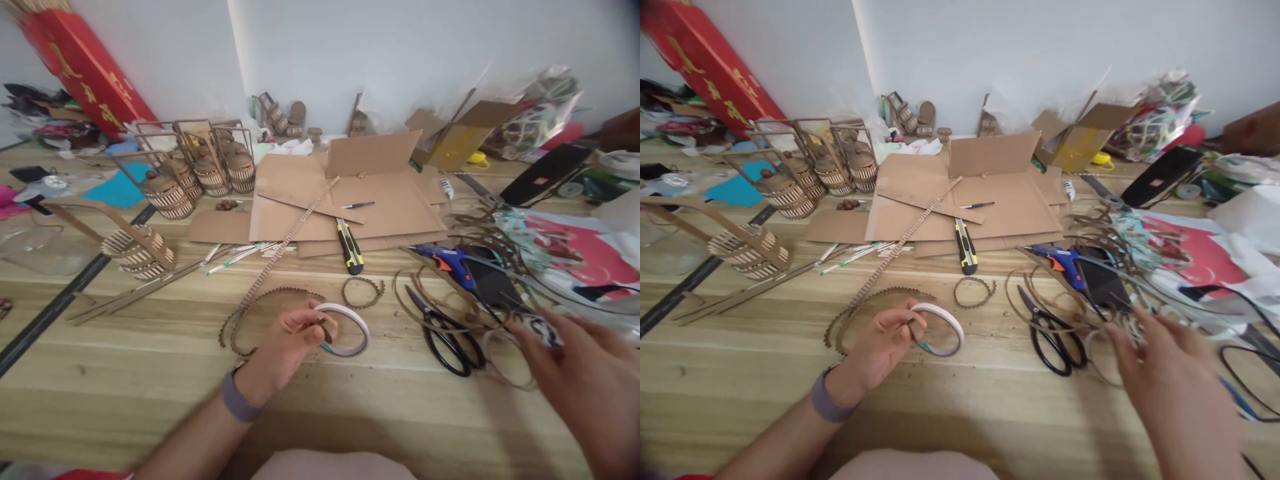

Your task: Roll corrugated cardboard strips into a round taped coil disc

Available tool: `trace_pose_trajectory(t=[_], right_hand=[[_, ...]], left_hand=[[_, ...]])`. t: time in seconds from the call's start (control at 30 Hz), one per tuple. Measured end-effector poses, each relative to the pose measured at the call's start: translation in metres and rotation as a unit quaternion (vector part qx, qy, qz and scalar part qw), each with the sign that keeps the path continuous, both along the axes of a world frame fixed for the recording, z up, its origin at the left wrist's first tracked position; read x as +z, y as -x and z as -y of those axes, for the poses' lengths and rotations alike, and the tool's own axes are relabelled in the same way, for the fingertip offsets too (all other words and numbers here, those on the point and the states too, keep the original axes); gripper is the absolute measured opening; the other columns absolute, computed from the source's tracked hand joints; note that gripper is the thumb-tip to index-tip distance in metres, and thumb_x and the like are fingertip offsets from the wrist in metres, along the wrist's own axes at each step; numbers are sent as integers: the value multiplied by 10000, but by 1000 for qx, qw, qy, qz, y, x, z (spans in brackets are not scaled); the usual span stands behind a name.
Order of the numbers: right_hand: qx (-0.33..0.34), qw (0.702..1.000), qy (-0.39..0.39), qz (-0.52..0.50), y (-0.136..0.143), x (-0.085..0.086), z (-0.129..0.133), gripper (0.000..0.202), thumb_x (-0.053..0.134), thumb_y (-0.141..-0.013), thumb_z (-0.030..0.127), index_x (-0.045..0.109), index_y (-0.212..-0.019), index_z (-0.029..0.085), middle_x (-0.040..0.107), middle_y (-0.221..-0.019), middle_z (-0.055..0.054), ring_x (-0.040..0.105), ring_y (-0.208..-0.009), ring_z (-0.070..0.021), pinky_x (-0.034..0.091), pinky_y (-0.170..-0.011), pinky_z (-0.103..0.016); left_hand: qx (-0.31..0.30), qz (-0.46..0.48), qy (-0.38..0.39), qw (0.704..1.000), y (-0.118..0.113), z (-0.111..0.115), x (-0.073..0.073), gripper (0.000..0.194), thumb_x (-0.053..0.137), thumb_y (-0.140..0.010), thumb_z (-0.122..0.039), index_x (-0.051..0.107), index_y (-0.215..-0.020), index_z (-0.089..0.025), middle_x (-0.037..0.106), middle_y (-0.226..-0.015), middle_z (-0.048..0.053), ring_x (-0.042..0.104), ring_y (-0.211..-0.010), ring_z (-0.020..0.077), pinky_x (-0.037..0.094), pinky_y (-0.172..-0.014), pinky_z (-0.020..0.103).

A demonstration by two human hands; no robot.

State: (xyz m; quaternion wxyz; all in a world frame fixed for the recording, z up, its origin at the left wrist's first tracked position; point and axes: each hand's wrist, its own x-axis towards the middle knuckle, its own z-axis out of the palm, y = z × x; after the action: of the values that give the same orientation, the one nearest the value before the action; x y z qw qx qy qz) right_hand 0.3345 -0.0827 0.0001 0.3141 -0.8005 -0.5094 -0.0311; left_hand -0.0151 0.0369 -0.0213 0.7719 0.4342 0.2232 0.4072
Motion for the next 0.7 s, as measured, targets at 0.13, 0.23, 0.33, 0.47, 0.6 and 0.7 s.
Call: trace_pose_trajectory(t=[0.13,0.23,0.33,0.47,0.6,0.7], right_hand=[[145,980,66,-119,82,19,-37,402,522,-847,587,745,-958,272,768,-994,-92,710,-928,-313,567,-799,-447],[259,919,114,-273,123,27,-57,458,492,-881,633,752,-944,261,775,-1014,-76,708,-949,-270,559,-817,-375],[336,840,162,-394,144,25,-66,494,506,-882,653,727,-825,215,733,-790,-47,657,-734,-197,514,-684,-297],[328,763,181,-527,152,14,-65,458,601,-853,613,643,-697,184,633,-640,-7,546,-620,-141,441,-630,-272],[323,722,167,-589,149,8,-59,356,702,-812,538,713,-919,199,690,-737,-21,604,-676,-150,485,-683,-290],[314,754,131,-562,148,7,-58,336,718,-812,502,720,-992,217,716,-787,-35,651,-718,-164,520,-679,-287]], left_hand=[[-38,-22,-19,999,1,2,3,300,858,-689,-447,806,-814,-180,561,-874,48,508,-751,125,452,-670,232],[-70,-29,-49,996,2,3,9,298,849,-697,-458,807,-831,-196,536,-874,33,514,-713,109,454,-637,223],[-79,-41,-86,992,4,2,13,343,825,-707,-513,804,-823,-191,549,-844,38,539,-759,130,459,-653,225],[-90,-47,-86,991,6,2,15,372,807,-718,-537,799,-824,-181,581,-850,45,550,-732,128,479,-660,244],[-85,-55,-91,991,5,1,12,372,801,-724,-541,791,-820,-181,605,-853,52,573,-762,150,494,-713,274],[-48,-78,-130,987,4,0,8,365,775,-747,-553,789,-834,-199,639,-945,75,596,-896,193,494,-843,326]])
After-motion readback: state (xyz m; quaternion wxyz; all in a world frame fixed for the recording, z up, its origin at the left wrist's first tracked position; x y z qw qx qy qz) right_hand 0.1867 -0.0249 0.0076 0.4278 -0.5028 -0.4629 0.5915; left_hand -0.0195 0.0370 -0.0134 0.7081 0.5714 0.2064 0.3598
